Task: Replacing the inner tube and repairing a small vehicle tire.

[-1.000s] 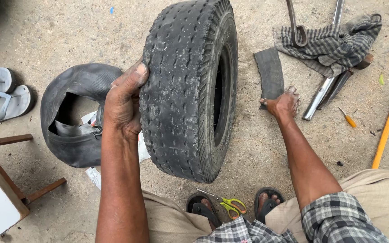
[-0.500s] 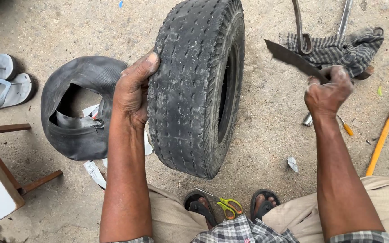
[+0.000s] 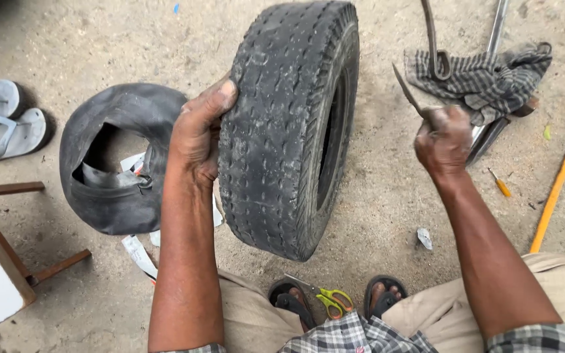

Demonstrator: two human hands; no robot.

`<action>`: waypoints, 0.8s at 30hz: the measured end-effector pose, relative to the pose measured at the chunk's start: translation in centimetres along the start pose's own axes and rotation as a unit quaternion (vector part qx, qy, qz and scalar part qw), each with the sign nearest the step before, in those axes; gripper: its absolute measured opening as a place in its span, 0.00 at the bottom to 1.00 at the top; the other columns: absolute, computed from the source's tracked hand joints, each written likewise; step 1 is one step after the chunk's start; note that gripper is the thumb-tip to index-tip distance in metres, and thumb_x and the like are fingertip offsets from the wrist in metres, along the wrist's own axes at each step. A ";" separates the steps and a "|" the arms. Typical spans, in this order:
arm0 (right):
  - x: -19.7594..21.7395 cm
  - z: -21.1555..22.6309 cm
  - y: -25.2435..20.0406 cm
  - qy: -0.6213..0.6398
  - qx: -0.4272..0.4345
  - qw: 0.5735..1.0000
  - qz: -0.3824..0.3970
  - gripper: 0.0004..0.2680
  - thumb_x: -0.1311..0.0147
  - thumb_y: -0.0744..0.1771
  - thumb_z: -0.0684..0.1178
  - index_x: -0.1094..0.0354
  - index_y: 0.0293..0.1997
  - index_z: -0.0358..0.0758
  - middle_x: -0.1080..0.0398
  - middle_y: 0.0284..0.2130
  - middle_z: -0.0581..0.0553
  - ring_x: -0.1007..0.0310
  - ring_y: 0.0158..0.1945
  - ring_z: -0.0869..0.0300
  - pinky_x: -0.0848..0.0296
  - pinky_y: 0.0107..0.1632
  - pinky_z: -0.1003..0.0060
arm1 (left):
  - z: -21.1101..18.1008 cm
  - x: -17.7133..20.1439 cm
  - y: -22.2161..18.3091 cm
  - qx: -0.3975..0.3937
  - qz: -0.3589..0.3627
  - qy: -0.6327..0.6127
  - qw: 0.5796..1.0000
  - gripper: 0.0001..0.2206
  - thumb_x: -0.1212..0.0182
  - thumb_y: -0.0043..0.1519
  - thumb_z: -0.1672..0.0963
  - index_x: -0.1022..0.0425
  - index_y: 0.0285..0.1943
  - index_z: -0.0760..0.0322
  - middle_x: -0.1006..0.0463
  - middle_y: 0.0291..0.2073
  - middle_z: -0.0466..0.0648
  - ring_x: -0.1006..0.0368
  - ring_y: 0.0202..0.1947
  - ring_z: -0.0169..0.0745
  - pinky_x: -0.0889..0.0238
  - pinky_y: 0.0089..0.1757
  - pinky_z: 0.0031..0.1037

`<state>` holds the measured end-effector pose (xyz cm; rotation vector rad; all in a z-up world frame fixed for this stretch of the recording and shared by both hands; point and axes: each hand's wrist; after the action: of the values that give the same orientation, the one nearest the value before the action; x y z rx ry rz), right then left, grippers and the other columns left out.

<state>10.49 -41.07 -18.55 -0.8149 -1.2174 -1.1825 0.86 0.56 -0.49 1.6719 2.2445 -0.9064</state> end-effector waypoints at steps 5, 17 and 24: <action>14.2 3.3 3.5 0.126 -0.075 0.989 -0.025 0.16 0.39 0.65 0.34 0.32 0.58 0.36 0.26 0.43 0.41 0.23 0.43 0.55 0.20 0.43 0.64 | 0.2 0.3 -0.1 0.012 -0.033 -0.003 0.999 0.30 0.26 0.52 0.53 0.25 0.61 0.78 0.17 0.49 0.60 0.19 0.48 0.47 0.24 0.51 0.35; 16.7 10.9 3.9 0.334 -0.146 0.888 0.280 0.11 0.39 0.64 0.45 0.25 0.50 0.41 0.22 0.37 0.42 0.22 0.40 0.55 0.19 0.43 0.58 | 0.5 0.7 -0.1 0.022 -0.036 -0.021 0.999 0.28 0.26 0.51 0.53 0.24 0.57 0.82 0.16 0.42 0.63 0.17 0.42 0.51 0.21 0.46 0.40; 10.4 13.1 6.8 0.295 -0.111 0.928 0.199 0.13 0.35 0.64 0.48 0.26 0.52 0.41 0.24 0.43 0.44 0.23 0.42 0.56 0.23 0.44 0.59 | 0.9 0.0 -0.6 0.019 -0.033 -0.009 0.999 0.31 0.25 0.50 0.53 0.24 0.60 0.80 0.17 0.45 0.61 0.18 0.44 0.48 0.22 0.48 0.40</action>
<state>13.03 -29.48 -4.95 -0.7493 -0.4042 -1.1208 0.17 -0.04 -1.02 1.6068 2.2968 -0.9824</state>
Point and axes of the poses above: each hand's wrist, its own y-axis towards the middle knuckle, its own x-axis out of the back of the hand, z = x × y
